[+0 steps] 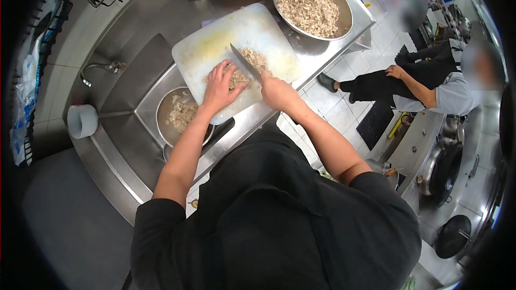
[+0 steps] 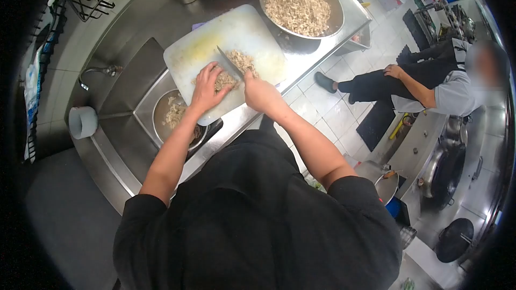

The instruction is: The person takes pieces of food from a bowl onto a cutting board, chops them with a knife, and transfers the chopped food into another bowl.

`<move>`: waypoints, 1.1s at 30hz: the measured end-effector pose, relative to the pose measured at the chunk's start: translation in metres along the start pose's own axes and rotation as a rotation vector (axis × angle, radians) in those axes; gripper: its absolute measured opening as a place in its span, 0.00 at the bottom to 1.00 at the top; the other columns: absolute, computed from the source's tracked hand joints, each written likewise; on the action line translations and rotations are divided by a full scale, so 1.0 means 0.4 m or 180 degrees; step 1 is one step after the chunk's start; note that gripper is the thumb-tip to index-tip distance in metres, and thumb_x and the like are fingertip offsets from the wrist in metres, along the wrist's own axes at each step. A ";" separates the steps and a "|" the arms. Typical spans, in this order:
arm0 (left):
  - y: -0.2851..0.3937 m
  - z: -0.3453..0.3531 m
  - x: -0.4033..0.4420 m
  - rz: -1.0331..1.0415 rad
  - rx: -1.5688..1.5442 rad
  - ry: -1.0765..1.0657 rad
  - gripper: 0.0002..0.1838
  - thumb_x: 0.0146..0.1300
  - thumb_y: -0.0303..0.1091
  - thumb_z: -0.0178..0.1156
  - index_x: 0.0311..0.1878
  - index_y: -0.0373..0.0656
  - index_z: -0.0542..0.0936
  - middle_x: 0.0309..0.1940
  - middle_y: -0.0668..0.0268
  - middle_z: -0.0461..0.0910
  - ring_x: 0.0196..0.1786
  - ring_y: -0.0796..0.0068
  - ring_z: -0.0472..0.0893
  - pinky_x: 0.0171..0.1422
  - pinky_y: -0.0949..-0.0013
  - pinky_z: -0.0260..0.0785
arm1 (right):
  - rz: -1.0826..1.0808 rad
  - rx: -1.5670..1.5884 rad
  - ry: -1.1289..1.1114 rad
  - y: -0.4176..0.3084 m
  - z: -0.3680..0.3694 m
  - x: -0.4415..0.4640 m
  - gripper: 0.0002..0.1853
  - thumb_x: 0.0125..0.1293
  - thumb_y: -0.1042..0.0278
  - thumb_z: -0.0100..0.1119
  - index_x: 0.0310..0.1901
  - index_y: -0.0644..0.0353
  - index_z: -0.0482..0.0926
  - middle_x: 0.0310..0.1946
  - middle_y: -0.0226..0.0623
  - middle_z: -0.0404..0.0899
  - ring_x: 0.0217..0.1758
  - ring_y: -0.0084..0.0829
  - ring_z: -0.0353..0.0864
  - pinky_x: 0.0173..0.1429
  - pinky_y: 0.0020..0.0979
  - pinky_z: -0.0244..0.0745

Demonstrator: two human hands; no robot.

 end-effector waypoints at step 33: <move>0.021 0.003 0.017 0.0484 -0.0533 0.0207 0.10 0.62 0.29 0.65 0.46 0.41 0.85 0.52 0.60 0.84 0.59 0.53 0.78 0.65 0.53 0.73 | -0.0259 0.0852 0.0441 -0.047 0.090 0.015 0.13 0.69 0.78 0.47 0.52 0.78 0.68 0.36 0.77 0.81 0.45 0.71 0.84 0.51 0.59 0.77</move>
Point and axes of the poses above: each hand's wrist, its own x-axis towards the middle knuckle, its own z-axis out of the palm, y = z × x, the point moved 10 cm from there along x, towards the middle knuckle
